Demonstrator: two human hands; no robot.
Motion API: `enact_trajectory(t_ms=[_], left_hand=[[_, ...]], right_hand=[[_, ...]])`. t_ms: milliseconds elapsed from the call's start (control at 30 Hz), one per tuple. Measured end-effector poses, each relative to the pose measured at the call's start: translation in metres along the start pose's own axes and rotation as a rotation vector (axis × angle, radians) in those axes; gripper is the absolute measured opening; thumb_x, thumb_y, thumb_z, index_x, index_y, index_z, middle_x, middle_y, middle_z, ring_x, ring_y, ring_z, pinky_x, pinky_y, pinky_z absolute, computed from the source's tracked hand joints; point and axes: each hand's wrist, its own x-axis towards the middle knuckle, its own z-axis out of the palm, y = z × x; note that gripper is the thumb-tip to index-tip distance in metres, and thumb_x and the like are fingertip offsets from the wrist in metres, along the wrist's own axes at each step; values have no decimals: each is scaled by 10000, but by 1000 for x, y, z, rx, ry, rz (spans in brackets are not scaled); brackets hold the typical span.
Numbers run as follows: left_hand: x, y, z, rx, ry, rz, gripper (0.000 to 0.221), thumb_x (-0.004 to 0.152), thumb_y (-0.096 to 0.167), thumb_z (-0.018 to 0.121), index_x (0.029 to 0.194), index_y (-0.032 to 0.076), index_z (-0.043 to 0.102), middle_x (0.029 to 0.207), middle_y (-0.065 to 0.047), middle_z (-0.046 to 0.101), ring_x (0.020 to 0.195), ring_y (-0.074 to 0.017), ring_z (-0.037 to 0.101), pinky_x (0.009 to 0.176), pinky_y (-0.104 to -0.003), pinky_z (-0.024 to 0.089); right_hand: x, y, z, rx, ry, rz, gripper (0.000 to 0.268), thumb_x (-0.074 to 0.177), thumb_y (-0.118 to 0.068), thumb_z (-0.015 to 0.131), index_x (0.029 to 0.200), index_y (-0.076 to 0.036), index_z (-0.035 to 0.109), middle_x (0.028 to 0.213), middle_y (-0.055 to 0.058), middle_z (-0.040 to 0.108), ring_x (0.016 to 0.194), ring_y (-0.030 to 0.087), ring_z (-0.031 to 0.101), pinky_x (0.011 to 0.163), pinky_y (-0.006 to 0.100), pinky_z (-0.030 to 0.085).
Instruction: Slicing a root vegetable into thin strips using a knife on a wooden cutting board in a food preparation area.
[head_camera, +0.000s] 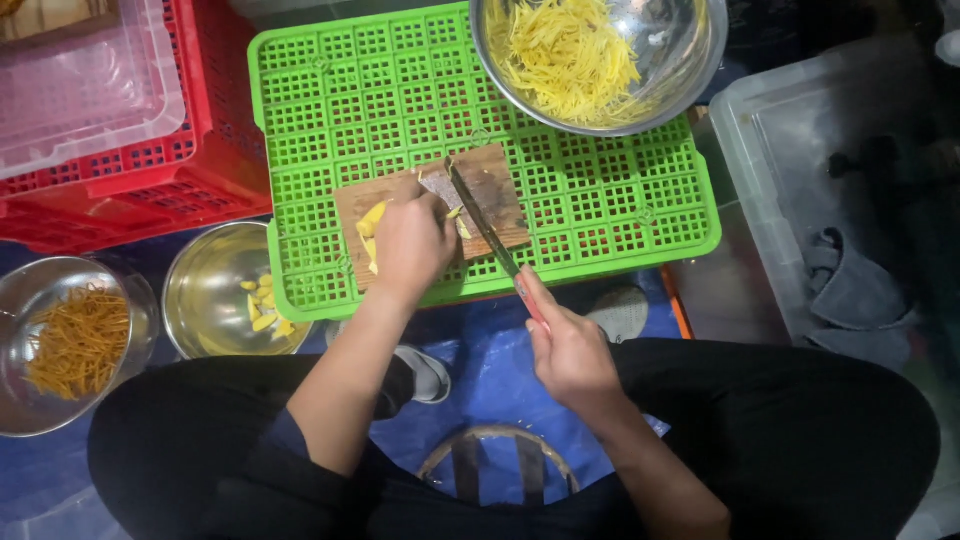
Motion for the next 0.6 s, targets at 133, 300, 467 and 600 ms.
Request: enact_trajectory(t_ms=[133, 300, 467, 600], left_hand=[[5, 10, -8, 9, -47, 15, 148, 776, 155, 730, 850, 28, 742, 962, -181, 664, 856, -445, 703, 791, -542, 609], [11, 3, -5, 148, -136, -60, 217, 838, 298, 698, 977, 131, 688, 843, -165, 709, 864, -432, 746, 769, -551, 607], [16, 31, -12, 178, -147, 6, 213, 821, 279, 741, 979, 144, 694, 861, -157, 739, 879, -411, 756, 779, -520, 619], [0, 46, -10, 151, -63, 97, 184, 811, 263, 774, 928, 161, 674, 860, -102, 722, 824, -371, 760, 732, -514, 622]], right_hand=[[-1, 5, -4, 42, 0, 33, 677, 917, -55, 590, 1555, -228, 443, 1262, 218, 694, 1146, 411, 661, 898, 535, 573], [0, 7, -10, 98, 15, 75, 661, 925, -40, 584, 1548, -218, 454, 1280, 225, 681, 1161, 416, 655, 924, 527, 571], [-2, 9, -10, 69, -26, 92, 652, 943, -75, 566, 1560, -238, 431, 1252, 238, 691, 1124, 444, 671, 883, 546, 580], [-1, 2, -15, 56, -27, 87, 640, 953, -89, 558, 1564, -223, 425, 1213, 268, 698, 1086, 476, 678, 854, 568, 582]])
